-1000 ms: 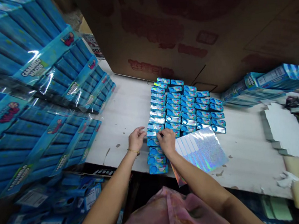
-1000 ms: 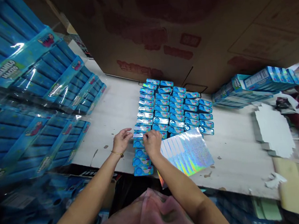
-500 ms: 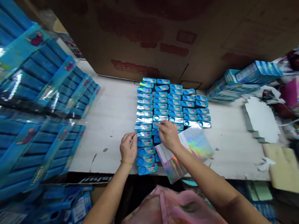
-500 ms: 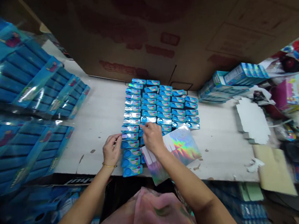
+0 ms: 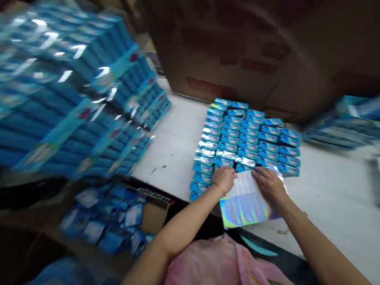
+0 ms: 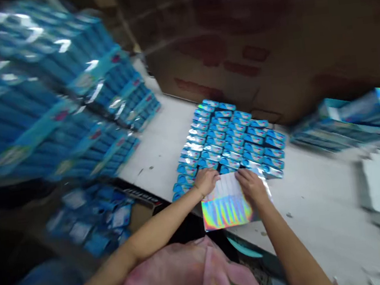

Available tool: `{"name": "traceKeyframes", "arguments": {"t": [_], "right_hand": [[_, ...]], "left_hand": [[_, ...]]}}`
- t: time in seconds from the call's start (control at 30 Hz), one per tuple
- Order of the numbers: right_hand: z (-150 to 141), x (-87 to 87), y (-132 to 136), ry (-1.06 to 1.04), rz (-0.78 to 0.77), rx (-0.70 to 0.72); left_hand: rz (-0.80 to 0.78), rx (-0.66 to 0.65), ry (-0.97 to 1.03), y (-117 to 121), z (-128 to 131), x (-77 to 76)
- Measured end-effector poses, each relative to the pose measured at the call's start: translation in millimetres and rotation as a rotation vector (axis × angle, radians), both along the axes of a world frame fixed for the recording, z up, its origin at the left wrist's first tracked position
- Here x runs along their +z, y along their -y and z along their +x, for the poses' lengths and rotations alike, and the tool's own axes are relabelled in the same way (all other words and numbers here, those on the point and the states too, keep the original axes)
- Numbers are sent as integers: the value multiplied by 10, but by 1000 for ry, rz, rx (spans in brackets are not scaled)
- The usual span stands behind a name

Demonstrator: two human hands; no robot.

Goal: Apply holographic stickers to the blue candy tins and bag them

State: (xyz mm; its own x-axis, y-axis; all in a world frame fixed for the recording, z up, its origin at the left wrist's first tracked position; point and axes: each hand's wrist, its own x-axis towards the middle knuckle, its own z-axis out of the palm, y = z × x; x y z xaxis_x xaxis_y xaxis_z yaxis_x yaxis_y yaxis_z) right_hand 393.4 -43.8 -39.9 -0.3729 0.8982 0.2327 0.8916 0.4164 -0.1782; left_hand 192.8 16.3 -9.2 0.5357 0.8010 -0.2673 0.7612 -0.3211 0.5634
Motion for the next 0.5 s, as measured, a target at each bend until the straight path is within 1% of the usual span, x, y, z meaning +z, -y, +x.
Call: {"name": "traceKeyframes", "arguments": {"t": [0.07, 0.13, 0.2, 0.27, 0.3, 0.37, 0.43, 0.47, 0.5], "right_hand": [[56, -27, -10, -22, 71, 51], [85, 40, -47, -31, 108, 93], [98, 212, -75, -24, 77, 157], [101, 478, -81, -51, 5, 202], [93, 634, -76, -87, -37, 189], [34, 956, -62, -180, -133, 81], [-118, 1229, -55, -270, -261, -89], [-231, 1324, -61, -327, -332, -163], [-364, 1383, -75, -382, -400, -245]], "left_hand": [[12, 72, -9, 75, -20, 29], [10, 130, -12, 147, -29, 41], [11, 187, 9, 204, -29, 24], [20, 241, 69, 237, -25, -19], [27, 269, 113, 244, -24, -43], [41, 306, 200, 248, -37, -78], [53, 297, 266, 256, -88, -70], [50, 298, 316, 265, -135, -50], [47, 292, 367, 278, -201, -21]]}}
